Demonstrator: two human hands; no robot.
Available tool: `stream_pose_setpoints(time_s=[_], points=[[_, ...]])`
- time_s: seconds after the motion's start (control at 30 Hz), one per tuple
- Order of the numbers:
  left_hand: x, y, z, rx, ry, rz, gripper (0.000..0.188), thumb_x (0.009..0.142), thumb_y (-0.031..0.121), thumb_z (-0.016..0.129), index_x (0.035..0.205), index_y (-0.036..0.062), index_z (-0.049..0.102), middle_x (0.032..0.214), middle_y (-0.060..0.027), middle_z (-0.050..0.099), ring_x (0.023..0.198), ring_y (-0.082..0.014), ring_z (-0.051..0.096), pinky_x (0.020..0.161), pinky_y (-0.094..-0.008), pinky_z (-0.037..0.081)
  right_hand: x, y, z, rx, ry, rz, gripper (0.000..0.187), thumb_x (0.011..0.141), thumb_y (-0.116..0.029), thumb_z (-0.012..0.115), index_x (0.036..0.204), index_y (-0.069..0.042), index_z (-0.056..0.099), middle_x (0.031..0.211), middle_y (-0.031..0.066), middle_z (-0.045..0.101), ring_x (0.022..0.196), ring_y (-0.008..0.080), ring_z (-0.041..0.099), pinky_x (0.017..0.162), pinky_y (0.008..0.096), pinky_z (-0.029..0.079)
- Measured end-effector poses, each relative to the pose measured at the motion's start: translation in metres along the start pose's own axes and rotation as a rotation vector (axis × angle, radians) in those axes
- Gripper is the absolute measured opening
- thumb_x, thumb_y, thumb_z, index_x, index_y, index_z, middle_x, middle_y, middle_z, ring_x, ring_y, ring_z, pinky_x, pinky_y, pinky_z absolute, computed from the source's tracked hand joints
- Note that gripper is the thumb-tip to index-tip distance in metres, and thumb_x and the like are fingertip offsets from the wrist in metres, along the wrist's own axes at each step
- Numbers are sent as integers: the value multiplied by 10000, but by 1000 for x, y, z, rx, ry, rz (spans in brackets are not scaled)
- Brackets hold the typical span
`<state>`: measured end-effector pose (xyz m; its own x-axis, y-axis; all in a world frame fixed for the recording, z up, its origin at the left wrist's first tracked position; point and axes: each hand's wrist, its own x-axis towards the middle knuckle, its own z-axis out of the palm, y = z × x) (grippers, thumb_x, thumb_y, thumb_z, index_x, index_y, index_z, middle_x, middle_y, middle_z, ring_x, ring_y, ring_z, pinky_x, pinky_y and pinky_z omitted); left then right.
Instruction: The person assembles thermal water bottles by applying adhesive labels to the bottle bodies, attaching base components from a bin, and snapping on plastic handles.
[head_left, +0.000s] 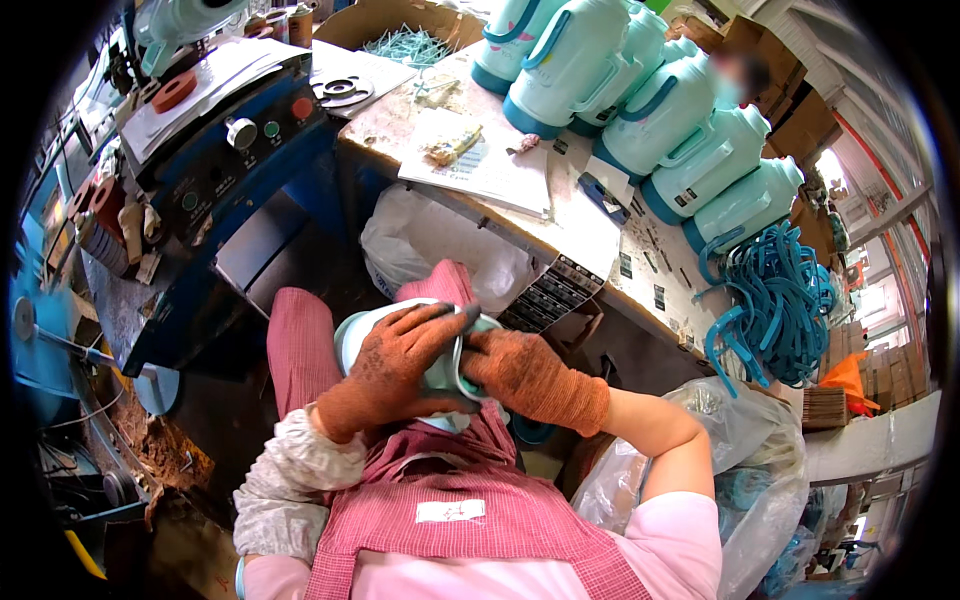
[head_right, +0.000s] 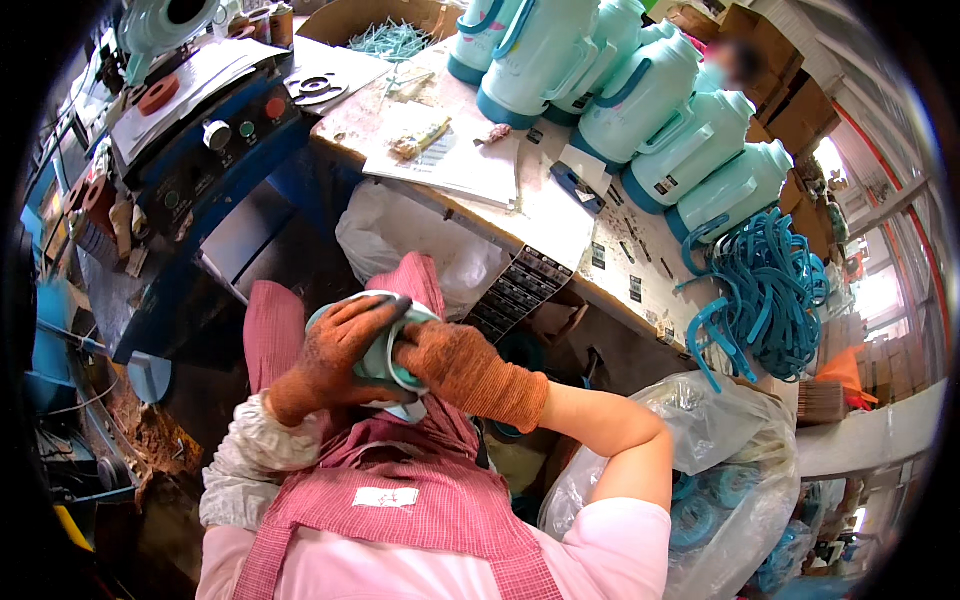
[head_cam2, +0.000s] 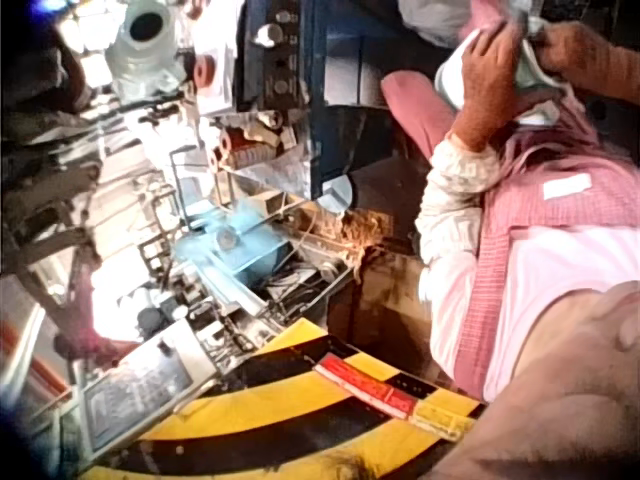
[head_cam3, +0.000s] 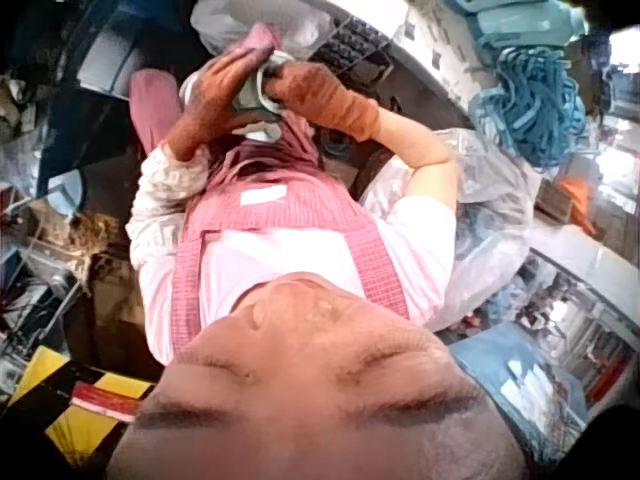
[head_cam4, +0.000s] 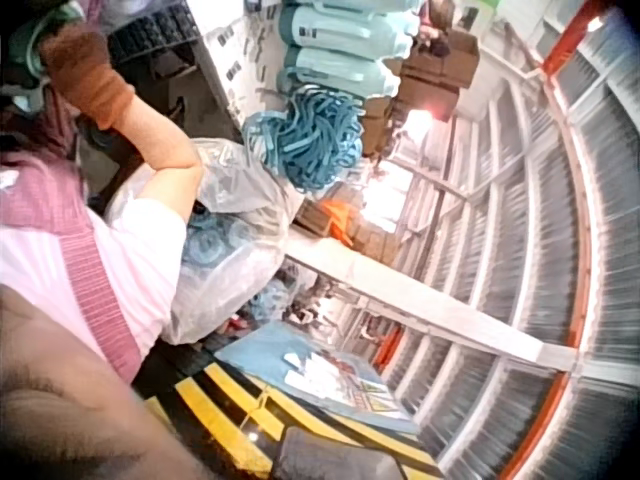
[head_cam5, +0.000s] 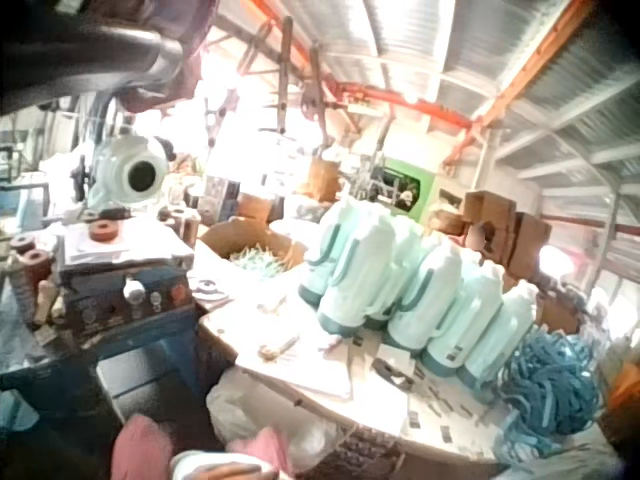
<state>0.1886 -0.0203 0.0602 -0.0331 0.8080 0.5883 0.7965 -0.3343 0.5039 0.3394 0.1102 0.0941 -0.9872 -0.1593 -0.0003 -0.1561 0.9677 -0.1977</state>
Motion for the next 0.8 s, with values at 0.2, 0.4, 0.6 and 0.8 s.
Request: stream_pose_setpoints(time_s=[0.2, 0.4, 0.6, 0.8], points=[[24, -33, -27, -158, -372, 164, 532, 643, 457, 697, 1083, 169, 617, 1125, -55, 582, 1009, -275, 548, 857, -402, 414, 9, 28, -33, 472, -346, -212, 158, 817, -161, 565, 902, -28, 568, 862, 198, 582, 896, 306, 584, 751, 363, 484], [79, -11, -85, 18, -112, 308, 366, 568, 462, 748, 759, 191, 593, 970, -49, 589, 1033, -309, 525, 950, -551, 345, 73, 243, -47, 33, 564, 244, 395, 846, -110, 537, 1238, -149, 508, 1293, 62, 491, 1170, 293, 458, 994, 403, 374], [132, -72, -111, 132, 22, 105, 206, 702, 159, 723, 681, 52, 547, 627, -66, 511, 567, -202, 539, 510, -316, 411, 108, 390, -3, -548, -61, 723, 537, 778, -363, 623, 1270, -230, 451, 1369, 32, 384, 1235, 320, 366, 989, 518, 328], [63, -231, -33, 570, -327, -669, 259, 835, 360, 574, 842, 108, 633, 841, -127, 622, 811, -332, 603, 673, -424, 477, 91, 348, -18, -18, 239, 802, 671, 587, -376, 740, 1139, -90, 488, 1103, 167, 558, 1070, 319, 515, 871, 411, 441]])
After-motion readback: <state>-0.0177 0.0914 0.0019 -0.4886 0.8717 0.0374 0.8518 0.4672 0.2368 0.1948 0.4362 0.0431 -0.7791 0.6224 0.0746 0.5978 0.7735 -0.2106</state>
